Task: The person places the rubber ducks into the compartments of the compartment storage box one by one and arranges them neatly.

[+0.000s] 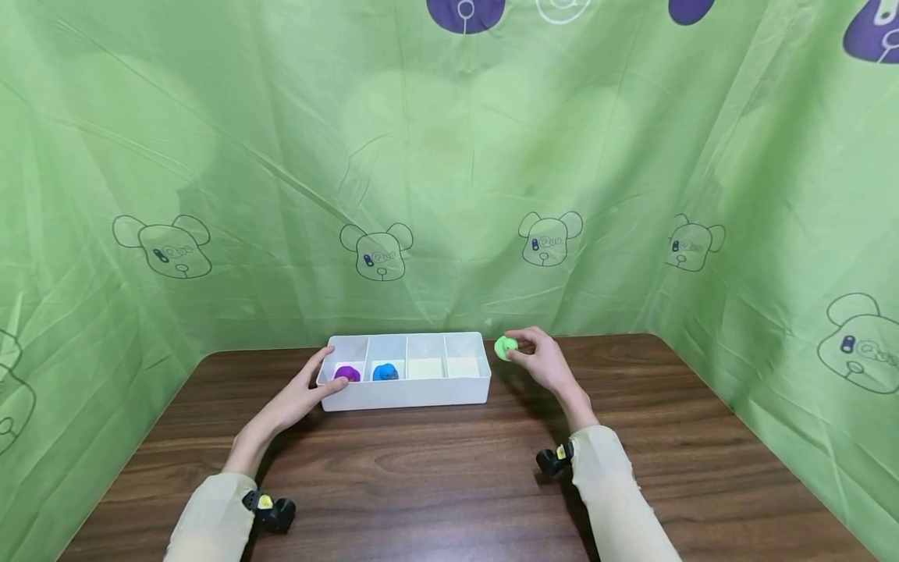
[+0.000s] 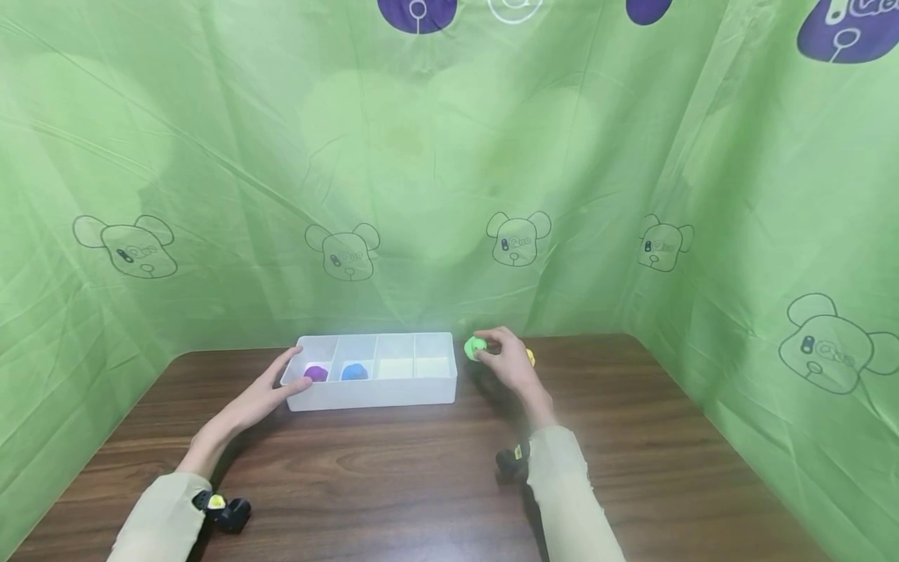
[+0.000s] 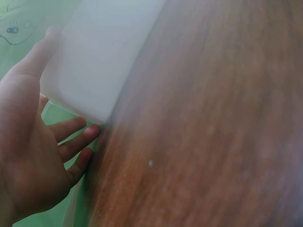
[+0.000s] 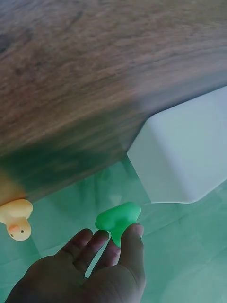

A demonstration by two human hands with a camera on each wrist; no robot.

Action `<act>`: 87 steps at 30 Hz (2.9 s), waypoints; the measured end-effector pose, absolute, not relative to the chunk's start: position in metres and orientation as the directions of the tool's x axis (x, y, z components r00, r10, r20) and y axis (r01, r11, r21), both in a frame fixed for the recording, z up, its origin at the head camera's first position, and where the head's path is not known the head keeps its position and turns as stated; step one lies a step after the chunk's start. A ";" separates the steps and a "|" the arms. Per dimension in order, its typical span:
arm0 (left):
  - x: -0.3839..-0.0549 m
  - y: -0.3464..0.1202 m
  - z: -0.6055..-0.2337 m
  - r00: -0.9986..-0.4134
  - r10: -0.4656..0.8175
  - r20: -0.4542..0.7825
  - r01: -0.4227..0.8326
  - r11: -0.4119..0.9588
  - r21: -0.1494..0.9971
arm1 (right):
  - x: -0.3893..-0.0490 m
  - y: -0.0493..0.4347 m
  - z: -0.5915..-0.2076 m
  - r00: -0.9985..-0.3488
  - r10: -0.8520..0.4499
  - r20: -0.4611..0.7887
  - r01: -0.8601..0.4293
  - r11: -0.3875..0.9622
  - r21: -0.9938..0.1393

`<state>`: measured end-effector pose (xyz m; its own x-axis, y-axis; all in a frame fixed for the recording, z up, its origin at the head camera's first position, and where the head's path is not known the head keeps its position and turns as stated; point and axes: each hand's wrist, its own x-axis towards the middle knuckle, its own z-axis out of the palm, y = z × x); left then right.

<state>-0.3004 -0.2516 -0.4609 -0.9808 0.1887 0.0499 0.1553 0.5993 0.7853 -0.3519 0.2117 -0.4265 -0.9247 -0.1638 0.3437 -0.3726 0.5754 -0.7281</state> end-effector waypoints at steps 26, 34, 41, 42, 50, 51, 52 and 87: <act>-0.304 -0.251 -0.463 -0.980 0.194 0.050 0.156 0.580 0.800 | -0.343 0.188 -0.409 -0.894 -0.228 0.386 -0.444 0.570 -0.691; -0.302 -0.252 -0.464 -0.980 0.195 0.046 0.155 0.595 0.788 | -0.340 0.175 -0.406 -0.882 -0.269 0.387 -0.469 0.583 -0.663; -0.301 -0.255 -0.464 -0.982 0.181 0.047 0.148 0.598 0.788 | -0.343 0.155 -0.397 -0.844 -0.370 0.388 -0.536 0.607 -0.586; -0.301 -0.255 -0.464 -0.982 0.184 0.049 0.151 0.597 0.788 | -0.343 0.152 -0.395 -0.839 -0.384 0.386 -0.544 0.609 -0.577; -0.301 -0.253 -0.463 -0.981 0.186 0.051 0.154 0.597 0.787 | -0.347 0.130 -0.387 -0.798 -0.472 0.374 -0.602 0.599 -0.528; -0.302 -0.252 -0.463 -0.981 0.186 0.051 0.155 0.597 0.787 | -0.348 0.127 -0.386 -0.793 -0.482 0.372 -0.609 0.599 -0.521; -0.302 -0.252 -0.463 -0.981 0.186 0.053 0.155 0.595 0.789 | -0.349 0.124 -0.386 -0.791 -0.491 0.365 -0.611 0.597 -0.520; -0.303 -0.251 -0.459 -0.980 0.194 0.043 0.148 0.574 0.806 | -0.365 0.063 -0.405 -0.756 -0.642 0.131 -0.650 0.712 -0.264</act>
<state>-0.3031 -0.2511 -0.4591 -0.9802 0.1935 0.0429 0.1485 0.5736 0.8056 -0.3655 0.0627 -0.4048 -0.7559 -0.6415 0.1308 -0.6503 0.7123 -0.2642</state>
